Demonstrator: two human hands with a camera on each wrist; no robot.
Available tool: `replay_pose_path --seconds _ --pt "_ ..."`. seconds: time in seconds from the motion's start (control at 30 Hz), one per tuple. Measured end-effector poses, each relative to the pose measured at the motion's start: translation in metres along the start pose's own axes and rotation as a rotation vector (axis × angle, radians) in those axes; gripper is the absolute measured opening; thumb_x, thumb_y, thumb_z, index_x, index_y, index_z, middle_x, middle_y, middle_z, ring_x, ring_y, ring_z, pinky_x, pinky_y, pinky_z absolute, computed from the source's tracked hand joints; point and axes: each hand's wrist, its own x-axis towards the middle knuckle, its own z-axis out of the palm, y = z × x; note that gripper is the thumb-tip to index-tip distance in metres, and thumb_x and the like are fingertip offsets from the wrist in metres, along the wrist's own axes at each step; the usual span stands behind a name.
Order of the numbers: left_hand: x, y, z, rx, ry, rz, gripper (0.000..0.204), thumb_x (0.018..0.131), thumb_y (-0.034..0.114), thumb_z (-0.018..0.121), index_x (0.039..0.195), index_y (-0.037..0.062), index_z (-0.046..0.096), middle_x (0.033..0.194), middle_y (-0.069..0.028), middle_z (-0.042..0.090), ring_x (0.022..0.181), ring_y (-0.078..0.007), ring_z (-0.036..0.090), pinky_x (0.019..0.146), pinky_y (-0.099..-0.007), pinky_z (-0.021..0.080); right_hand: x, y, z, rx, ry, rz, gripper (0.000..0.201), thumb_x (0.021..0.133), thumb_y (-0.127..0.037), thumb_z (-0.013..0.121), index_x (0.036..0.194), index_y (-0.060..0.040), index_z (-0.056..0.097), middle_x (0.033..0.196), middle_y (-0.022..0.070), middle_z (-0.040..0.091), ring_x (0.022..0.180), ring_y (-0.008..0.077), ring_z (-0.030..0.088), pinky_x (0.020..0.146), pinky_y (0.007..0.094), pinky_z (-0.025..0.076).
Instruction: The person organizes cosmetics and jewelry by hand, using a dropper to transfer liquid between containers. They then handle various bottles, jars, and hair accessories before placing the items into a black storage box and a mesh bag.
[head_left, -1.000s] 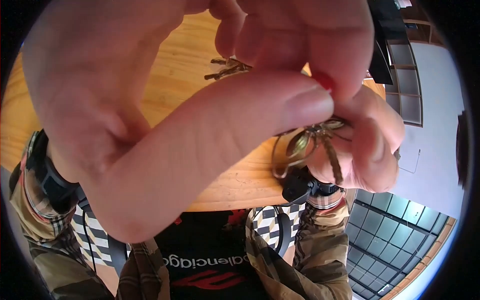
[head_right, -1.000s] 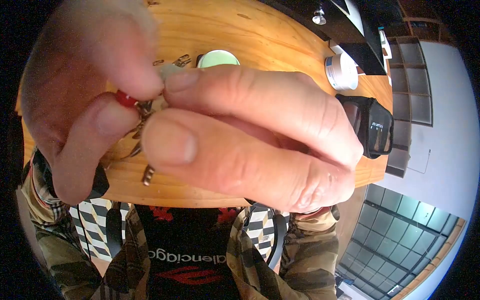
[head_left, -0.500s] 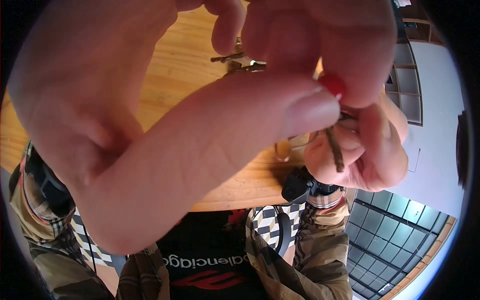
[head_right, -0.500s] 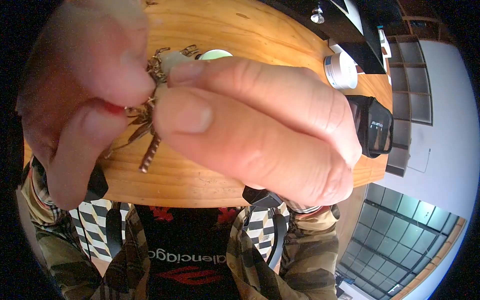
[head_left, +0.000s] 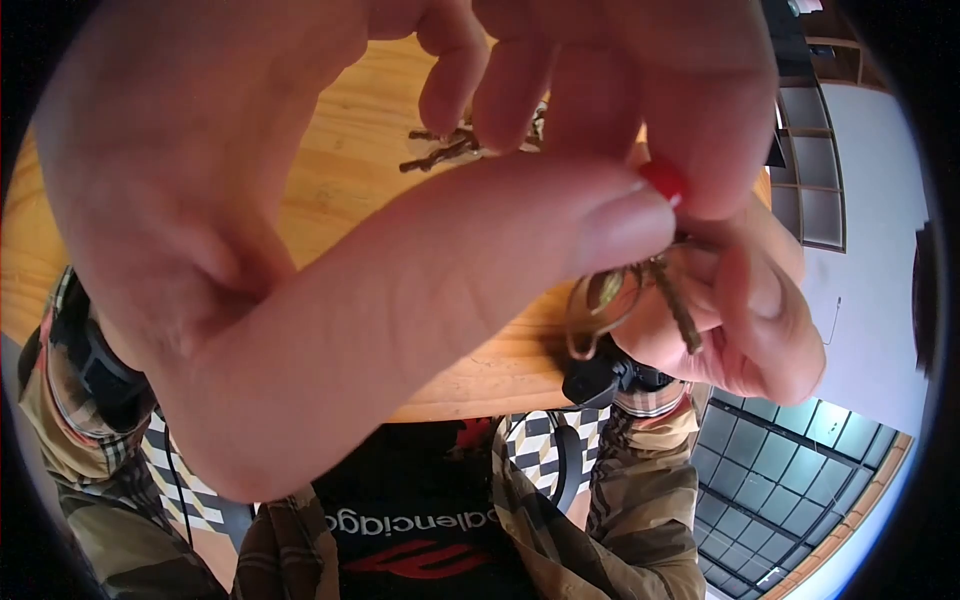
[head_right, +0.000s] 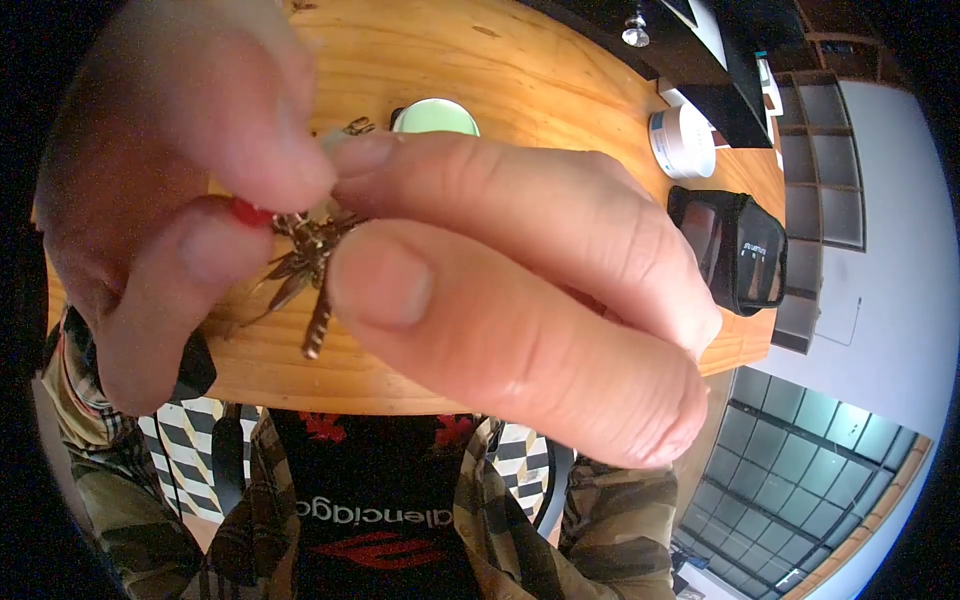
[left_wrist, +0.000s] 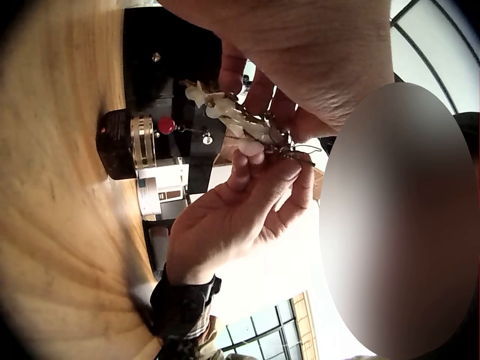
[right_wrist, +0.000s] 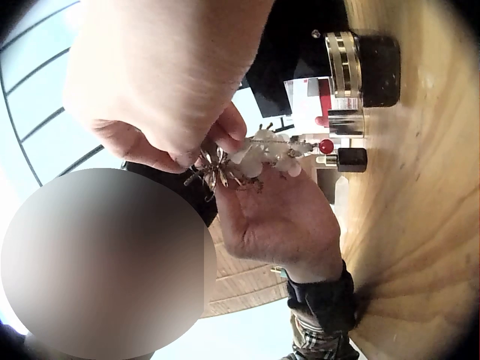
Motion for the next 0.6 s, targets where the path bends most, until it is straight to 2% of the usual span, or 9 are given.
replay_pose_path --seconds 0.03,0.07,0.17,0.23,0.27,0.33,0.47,0.53,0.6 --pt "0.0 0.0 0.0 0.001 0.002 0.004 0.05 0.094 0.013 0.065 0.135 -0.0086 0.048 0.107 -0.0216 0.068 0.078 -0.0215 0.068 0.072 -0.0304 0.052 -0.007 -0.007 -0.005 0.103 -0.035 0.38 0.073 0.106 -0.05 0.051 0.151 0.0045 0.032 0.126 0.0191 0.059 0.098 0.0125 0.065 0.073 0.0266 0.057" --pt "0.0 0.0 0.0 0.003 0.005 0.008 0.05 0.094 0.013 0.065 0.135 -0.0086 0.048 0.107 -0.0216 0.068 0.078 -0.0216 0.068 0.072 -0.0304 0.052 -0.008 -0.004 -0.011 0.103 -0.037 0.38 0.073 0.106 -0.05 0.051 0.151 0.0045 0.032 0.126 0.0191 0.059 0.098 0.0125 0.065 0.073 0.0266 0.057" --pt "-0.001 -0.001 0.001 0.001 0.011 0.017 0.05 0.094 0.013 0.066 0.135 -0.0087 0.047 0.108 -0.0217 0.068 0.079 -0.0217 0.068 0.072 -0.0305 0.052 -0.007 0.022 -0.039 0.297 -0.218 0.234 0.078 0.105 -0.056 0.05 0.151 0.0036 0.03 0.122 0.0168 0.059 0.094 0.0115 0.065 0.071 0.0232 0.056" --pt "-0.001 -0.002 0.002 0.0 0.01 0.025 0.05 0.094 0.012 0.066 0.135 -0.0087 0.047 0.108 -0.0217 0.068 0.08 -0.0217 0.068 0.073 -0.0306 0.053 -0.002 0.032 -0.054 -0.179 -0.383 -0.013 0.077 0.105 -0.055 0.049 0.151 0.0037 0.028 0.122 0.0154 0.057 0.088 0.0098 0.064 0.068 0.0206 0.055" --pt "-0.002 -0.002 0.002 0.001 0.011 0.029 0.05 0.094 0.012 0.066 0.135 -0.0087 0.047 0.108 -0.0217 0.068 0.08 -0.0218 0.068 0.073 -0.0307 0.053 -0.004 0.027 -0.056 -0.179 -0.383 -0.014 0.077 0.105 -0.055 0.049 0.151 0.0037 0.028 0.122 0.0154 0.057 0.088 0.0098 0.064 0.068 0.0206 0.055" --pt "-0.002 -0.002 0.002 0.004 0.018 0.038 0.051 0.093 0.012 0.066 0.136 -0.0088 0.047 0.108 -0.0218 0.068 0.08 -0.0218 0.068 0.073 -0.0307 0.053 -0.002 0.006 -0.047 0.086 -0.327 0.428 0.075 0.105 -0.052 0.052 0.15 0.0042 0.03 0.123 0.0155 0.058 0.086 0.0097 0.065 0.067 0.0195 0.055" --pt "-0.003 -0.005 0.003 0.001 0.023 0.049 0.051 0.093 0.012 0.066 0.136 -0.0089 0.047 0.109 -0.0219 0.068 0.081 -0.022 0.069 0.074 -0.0309 0.053 -0.011 0.019 -0.038 0.153 -0.197 0.315 0.074 0.106 -0.049 0.053 0.149 0.0065 0.03 0.125 0.0178 0.058 0.091 0.0126 0.067 0.067 0.0212 0.056" --pt "-0.004 -0.004 0.003 0.003 0.027 0.059 0.052 0.093 0.012 0.066 0.136 -0.0089 0.046 0.109 -0.0219 0.068 0.081 -0.022 0.069 0.075 -0.031 0.053 0.001 0.016 -0.016 -0.277 0.291 0.483 0.069 0.108 -0.043 0.051 0.15 0.0066 0.027 0.135 0.0215 0.055 0.096 0.0167 0.069 0.07 0.0241 0.059" --pt "-0.005 -0.004 0.003 0.006 0.034 0.067 0.052 0.093 0.011 0.067 0.136 -0.0089 0.046 0.109 -0.022 0.068 0.082 -0.0221 0.069 0.075 -0.031 0.053 0.004 -0.007 -0.003 -0.124 0.255 0.5 0.062 0.109 -0.037 0.051 0.147 0.008 0.033 0.133 0.0227 0.058 0.094 0.0181 0.069 0.073 0.025 0.059"
